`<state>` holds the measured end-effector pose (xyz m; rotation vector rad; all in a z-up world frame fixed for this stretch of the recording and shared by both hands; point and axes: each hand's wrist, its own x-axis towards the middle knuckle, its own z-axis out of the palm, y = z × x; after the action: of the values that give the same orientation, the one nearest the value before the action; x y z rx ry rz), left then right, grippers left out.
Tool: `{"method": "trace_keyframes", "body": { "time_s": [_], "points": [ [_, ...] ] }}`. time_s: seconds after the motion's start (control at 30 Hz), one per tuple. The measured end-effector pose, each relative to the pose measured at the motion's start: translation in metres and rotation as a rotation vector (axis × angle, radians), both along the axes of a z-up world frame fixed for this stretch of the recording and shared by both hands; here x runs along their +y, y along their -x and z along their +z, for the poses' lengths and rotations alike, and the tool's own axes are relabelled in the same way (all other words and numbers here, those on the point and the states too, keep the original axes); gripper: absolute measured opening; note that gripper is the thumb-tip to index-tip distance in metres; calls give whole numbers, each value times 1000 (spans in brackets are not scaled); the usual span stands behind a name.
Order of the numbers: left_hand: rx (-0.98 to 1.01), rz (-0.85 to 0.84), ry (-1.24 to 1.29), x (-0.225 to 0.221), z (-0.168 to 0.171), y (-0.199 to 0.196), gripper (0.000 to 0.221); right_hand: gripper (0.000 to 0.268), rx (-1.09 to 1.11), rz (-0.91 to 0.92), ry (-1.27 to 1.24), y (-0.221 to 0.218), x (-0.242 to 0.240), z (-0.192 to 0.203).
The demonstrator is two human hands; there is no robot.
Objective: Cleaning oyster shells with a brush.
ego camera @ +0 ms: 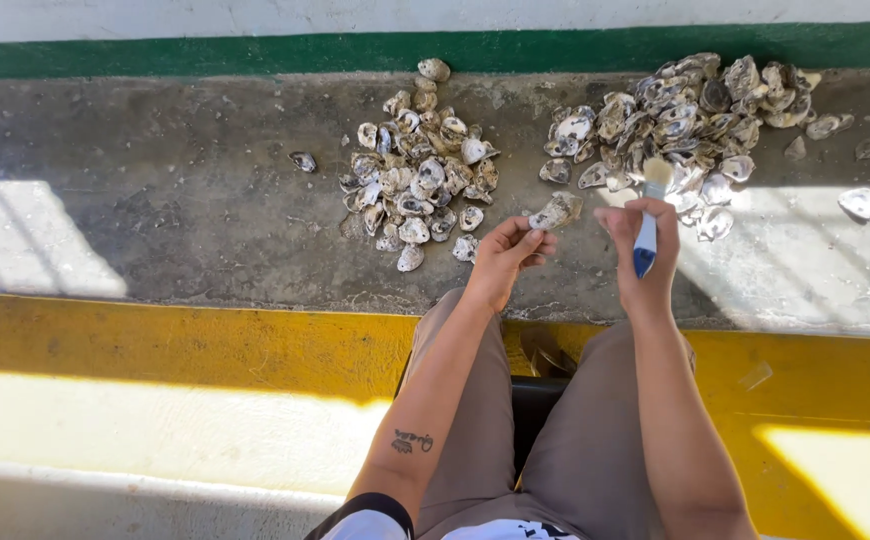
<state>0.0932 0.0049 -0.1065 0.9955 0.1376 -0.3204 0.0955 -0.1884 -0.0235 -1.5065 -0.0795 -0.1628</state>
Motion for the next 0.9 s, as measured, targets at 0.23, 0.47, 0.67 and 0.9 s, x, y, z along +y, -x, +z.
{"method": "trace_keyframes", "body": {
  "time_s": [0.23, 0.47, 0.67, 0.9],
  "points": [
    [-92, 113, -102, 4, 6, 0, 15, 48, -45, 232, 78, 46, 6, 24],
    [-204, 148, -123, 11, 11, 3, 13, 50, 71, 131, 189, 33, -1, 22],
    [-223, 139, -191, 10, 15, 7, 12, 48, 84, 235, 170, 48, 4, 26],
    [-216, 151, -171, 20, 14, 11, 12, 46, 86, 26, 307, 38, 3, 28]
  ]
}}
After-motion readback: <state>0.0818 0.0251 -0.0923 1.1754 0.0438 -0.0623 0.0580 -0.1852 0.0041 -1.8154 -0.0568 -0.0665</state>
